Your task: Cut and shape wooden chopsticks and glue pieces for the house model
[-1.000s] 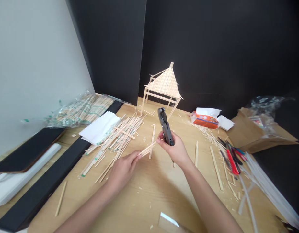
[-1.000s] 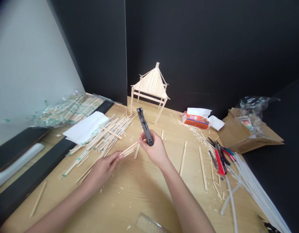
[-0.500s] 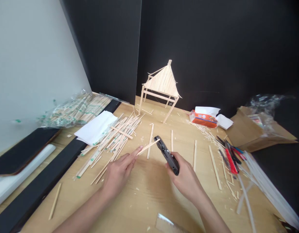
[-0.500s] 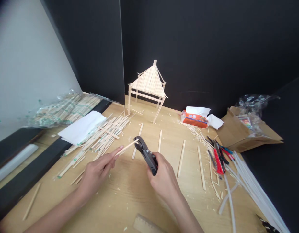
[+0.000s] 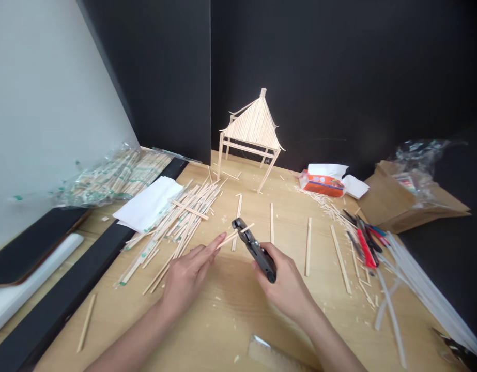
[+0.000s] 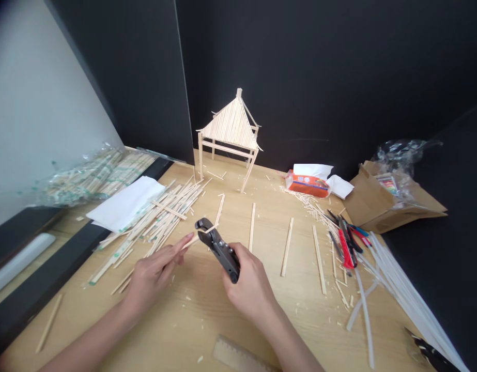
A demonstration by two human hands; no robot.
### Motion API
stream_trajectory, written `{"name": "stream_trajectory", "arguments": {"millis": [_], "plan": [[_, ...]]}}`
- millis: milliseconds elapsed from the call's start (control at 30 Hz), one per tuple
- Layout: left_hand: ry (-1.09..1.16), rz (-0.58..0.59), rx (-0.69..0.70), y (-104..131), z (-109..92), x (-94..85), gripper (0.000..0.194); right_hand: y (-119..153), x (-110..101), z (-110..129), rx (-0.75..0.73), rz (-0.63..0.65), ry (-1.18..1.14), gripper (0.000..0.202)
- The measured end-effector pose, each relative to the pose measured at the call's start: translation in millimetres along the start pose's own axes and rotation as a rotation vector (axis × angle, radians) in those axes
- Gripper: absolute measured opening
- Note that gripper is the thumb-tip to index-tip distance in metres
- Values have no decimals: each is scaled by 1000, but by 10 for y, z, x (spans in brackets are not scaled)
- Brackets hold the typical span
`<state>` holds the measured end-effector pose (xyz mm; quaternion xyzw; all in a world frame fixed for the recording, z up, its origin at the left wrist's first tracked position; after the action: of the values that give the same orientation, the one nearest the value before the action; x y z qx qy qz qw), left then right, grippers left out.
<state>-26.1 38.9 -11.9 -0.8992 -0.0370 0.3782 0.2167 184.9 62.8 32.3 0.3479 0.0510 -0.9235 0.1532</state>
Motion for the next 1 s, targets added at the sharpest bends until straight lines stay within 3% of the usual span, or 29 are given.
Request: {"name": "stream_trajectory", "arguments": {"millis": [1000], "plan": [[-47,-8,40,-8,-63,-31,43,18,-12,57,-11,-52,10,27]]}}
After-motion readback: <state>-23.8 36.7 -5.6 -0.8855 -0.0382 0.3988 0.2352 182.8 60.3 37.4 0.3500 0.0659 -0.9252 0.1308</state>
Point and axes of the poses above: each hand's wrist, its own y-axis away from the middle knuckle, its own x-axis out of the palm, z = x × y, the point moved 2 cm from there along -y, towards the middle knuckle, and after that the axes turned 1 degree about -x, right-handed, at the moved point
